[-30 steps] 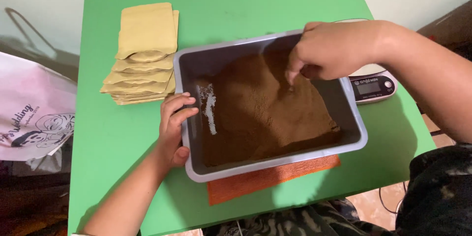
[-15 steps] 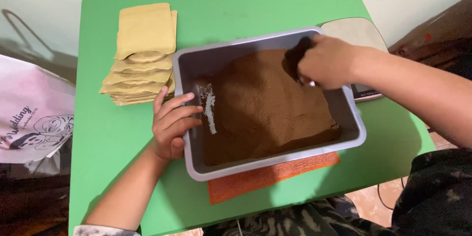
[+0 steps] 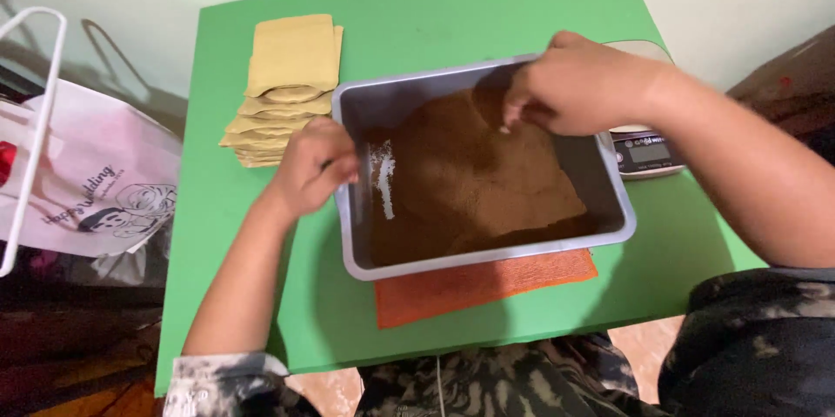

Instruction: Stirring coffee grounds in a plastic tray using a small spoon while occasionally moving a small white paper scrap.

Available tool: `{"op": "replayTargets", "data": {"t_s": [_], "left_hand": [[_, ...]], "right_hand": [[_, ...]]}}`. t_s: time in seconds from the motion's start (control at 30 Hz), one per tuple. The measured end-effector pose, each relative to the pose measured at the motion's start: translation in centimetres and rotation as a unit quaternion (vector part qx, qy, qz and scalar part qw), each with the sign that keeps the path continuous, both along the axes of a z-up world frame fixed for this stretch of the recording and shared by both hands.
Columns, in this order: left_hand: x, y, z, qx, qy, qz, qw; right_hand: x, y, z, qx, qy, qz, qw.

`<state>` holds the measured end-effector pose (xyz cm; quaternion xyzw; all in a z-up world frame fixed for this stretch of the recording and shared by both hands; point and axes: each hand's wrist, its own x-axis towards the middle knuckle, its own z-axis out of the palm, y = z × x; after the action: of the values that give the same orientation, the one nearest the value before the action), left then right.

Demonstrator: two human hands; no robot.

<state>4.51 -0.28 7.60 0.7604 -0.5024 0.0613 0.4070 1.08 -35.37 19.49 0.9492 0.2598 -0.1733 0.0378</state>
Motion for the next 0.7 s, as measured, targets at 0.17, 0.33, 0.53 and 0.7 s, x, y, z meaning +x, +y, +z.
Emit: {"op": "replayTargets", "data": {"t_s": [0.17,0.33,0.53,0.7], "left_hand": [[1.3,-3.6,4.4,0.104,0.03,0.039,0.993],[3.8,-5.7,1.2,0.156,-0.091,0.013,0.984],[4.4,-3.5,-1.1,-0.048,-0.062,-0.001,0.997],[4.3,-2.6,-0.3,-0.067,-0.073,-0.142,0.985]], "right_hand": [[-0.1,-2.4,-5.0,-0.161,-0.336,0.041,0.927],[-2.1,-4.9,-5.3,-0.208,-0.334,0.03,0.919],[-0.2,-5.0,-7.1,-0.188,-0.335,0.111,0.917],[4.5,-4.9,-7.7,-0.248,-0.366,0.137,0.886]]}}
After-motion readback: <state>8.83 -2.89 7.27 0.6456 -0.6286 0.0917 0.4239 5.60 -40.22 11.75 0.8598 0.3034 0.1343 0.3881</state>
